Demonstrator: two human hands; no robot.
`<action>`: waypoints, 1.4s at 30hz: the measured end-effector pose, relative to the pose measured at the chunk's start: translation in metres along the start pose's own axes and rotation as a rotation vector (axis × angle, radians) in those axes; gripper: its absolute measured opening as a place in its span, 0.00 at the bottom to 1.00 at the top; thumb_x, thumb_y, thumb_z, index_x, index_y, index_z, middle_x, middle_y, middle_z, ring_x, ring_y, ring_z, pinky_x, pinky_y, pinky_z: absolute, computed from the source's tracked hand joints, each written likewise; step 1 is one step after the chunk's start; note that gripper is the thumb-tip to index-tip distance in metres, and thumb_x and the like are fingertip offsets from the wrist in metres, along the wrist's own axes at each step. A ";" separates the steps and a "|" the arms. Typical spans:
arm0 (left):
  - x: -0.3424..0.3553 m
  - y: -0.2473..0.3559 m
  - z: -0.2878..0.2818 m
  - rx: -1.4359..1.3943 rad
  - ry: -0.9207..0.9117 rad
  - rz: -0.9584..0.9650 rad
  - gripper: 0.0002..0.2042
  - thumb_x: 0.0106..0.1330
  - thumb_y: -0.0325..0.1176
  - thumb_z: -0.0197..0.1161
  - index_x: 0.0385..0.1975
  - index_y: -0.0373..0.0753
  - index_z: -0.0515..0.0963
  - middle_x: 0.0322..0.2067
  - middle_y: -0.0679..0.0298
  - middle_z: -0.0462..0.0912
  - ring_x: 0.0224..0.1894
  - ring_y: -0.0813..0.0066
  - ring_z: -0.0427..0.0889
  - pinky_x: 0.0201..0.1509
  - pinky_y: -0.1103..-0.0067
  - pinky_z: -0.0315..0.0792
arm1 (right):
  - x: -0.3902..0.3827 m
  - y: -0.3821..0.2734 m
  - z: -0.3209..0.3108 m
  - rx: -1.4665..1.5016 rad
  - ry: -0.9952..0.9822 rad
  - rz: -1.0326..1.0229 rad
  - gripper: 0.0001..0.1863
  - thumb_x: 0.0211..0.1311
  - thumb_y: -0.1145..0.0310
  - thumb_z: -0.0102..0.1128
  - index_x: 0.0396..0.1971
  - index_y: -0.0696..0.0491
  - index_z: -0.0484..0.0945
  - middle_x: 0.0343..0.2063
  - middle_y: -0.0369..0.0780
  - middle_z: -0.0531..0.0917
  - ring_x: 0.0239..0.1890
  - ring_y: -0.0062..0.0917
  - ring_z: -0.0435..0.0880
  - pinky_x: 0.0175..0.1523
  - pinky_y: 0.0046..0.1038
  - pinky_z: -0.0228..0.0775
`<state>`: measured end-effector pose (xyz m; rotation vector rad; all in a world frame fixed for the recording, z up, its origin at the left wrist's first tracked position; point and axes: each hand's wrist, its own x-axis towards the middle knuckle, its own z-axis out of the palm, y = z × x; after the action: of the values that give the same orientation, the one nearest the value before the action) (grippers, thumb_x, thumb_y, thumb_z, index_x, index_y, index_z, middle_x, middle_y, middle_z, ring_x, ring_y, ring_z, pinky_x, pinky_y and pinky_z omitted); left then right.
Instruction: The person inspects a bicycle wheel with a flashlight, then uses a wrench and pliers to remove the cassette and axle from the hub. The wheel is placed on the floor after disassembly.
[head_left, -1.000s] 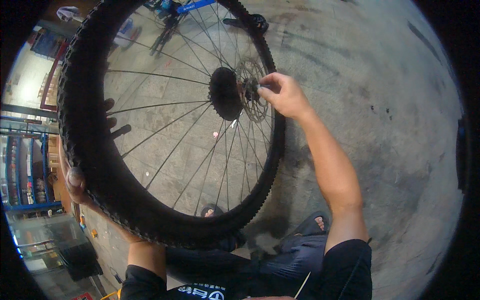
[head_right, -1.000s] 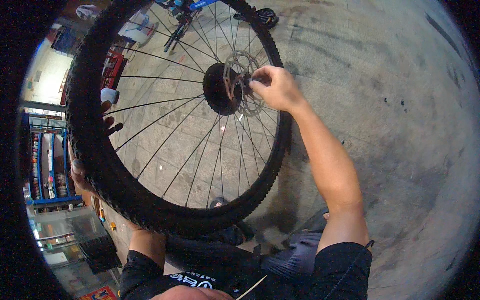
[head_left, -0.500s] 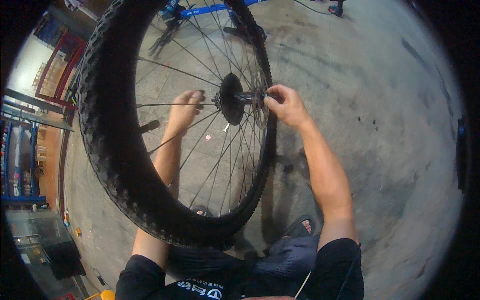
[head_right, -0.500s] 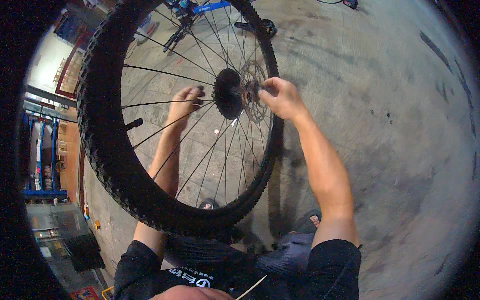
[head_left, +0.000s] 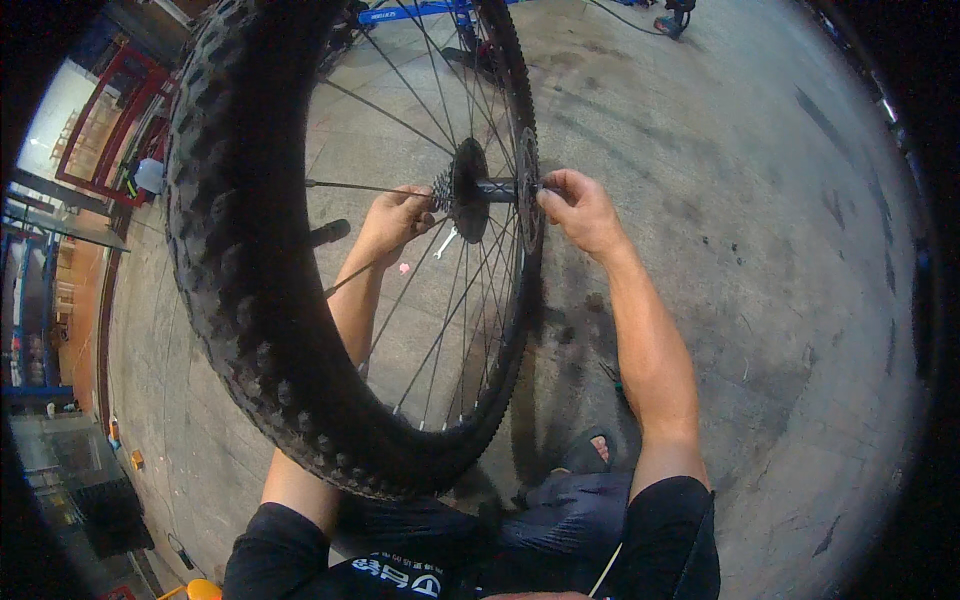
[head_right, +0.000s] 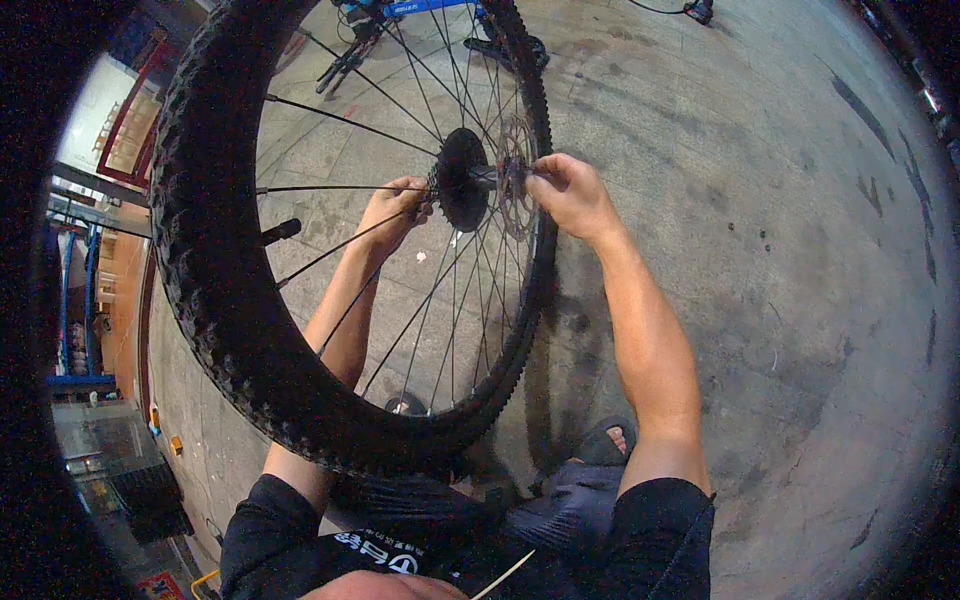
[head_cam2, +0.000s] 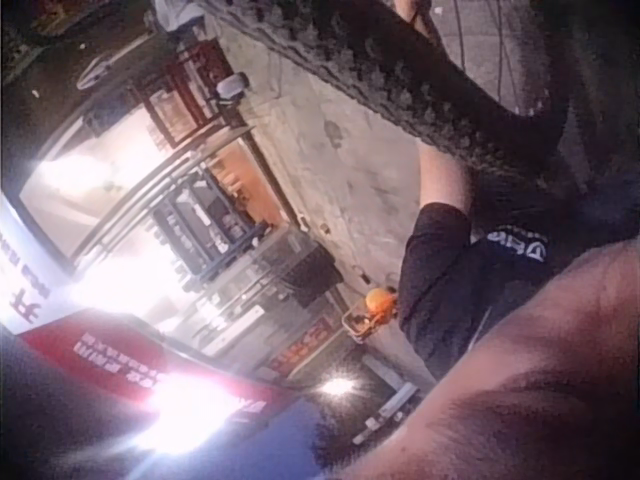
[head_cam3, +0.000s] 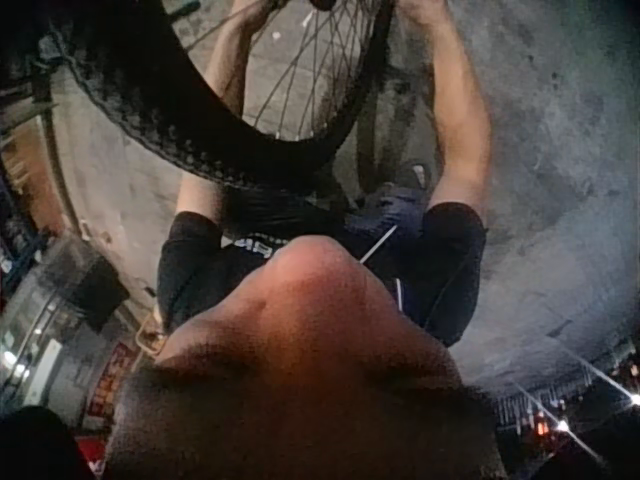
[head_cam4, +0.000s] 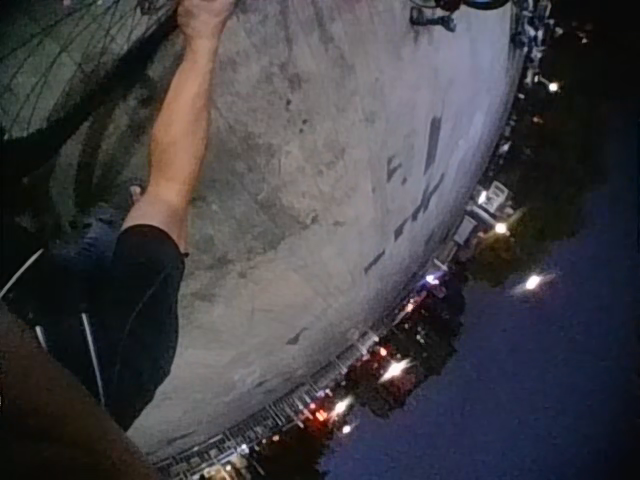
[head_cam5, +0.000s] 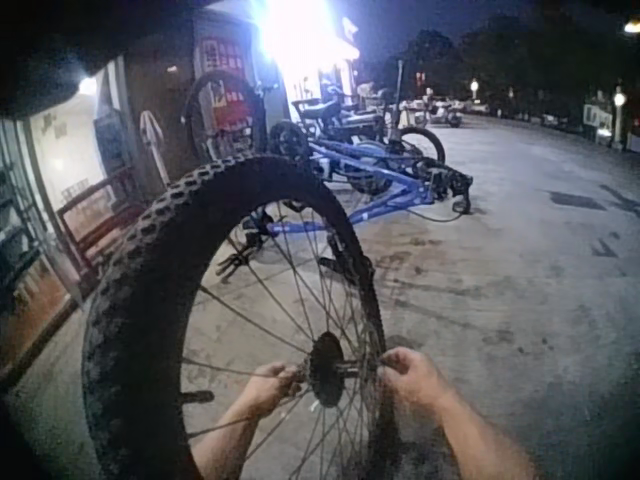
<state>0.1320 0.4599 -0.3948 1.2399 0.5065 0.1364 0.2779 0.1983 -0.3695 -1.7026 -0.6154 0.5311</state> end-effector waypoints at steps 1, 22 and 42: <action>0.005 -0.006 -0.005 -0.032 -0.012 0.016 0.05 0.68 0.27 0.60 0.38 0.33 0.75 0.28 0.66 0.76 0.26 0.81 0.72 0.28 0.86 0.65 | 0.001 -0.001 0.001 0.021 -0.013 -0.008 0.15 0.60 0.66 0.66 0.42 0.59 0.80 0.29 0.33 0.82 0.31 0.15 0.77 0.37 0.21 0.71; -0.005 -0.011 0.002 0.035 0.050 -0.010 0.04 0.71 0.28 0.54 0.33 0.38 0.73 0.25 0.72 0.71 0.26 0.83 0.68 0.32 0.84 0.63 | 0.008 -0.005 -0.001 -0.191 -0.045 -0.051 0.17 0.56 0.61 0.71 0.40 0.56 0.84 0.35 0.41 0.88 0.39 0.25 0.87 0.46 0.27 0.76; 0.002 -0.020 -0.006 -0.148 -0.040 0.008 0.06 0.72 0.31 0.57 0.32 0.40 0.73 0.25 0.70 0.73 0.27 0.82 0.68 0.33 0.82 0.63 | -0.002 -0.004 -0.003 -0.217 0.020 -0.285 0.14 0.54 0.67 0.68 0.39 0.57 0.82 0.33 0.40 0.83 0.35 0.27 0.84 0.42 0.27 0.75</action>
<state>0.1283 0.4589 -0.4155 1.0975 0.4492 0.1529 0.2773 0.1956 -0.3647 -1.7803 -0.9114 0.2510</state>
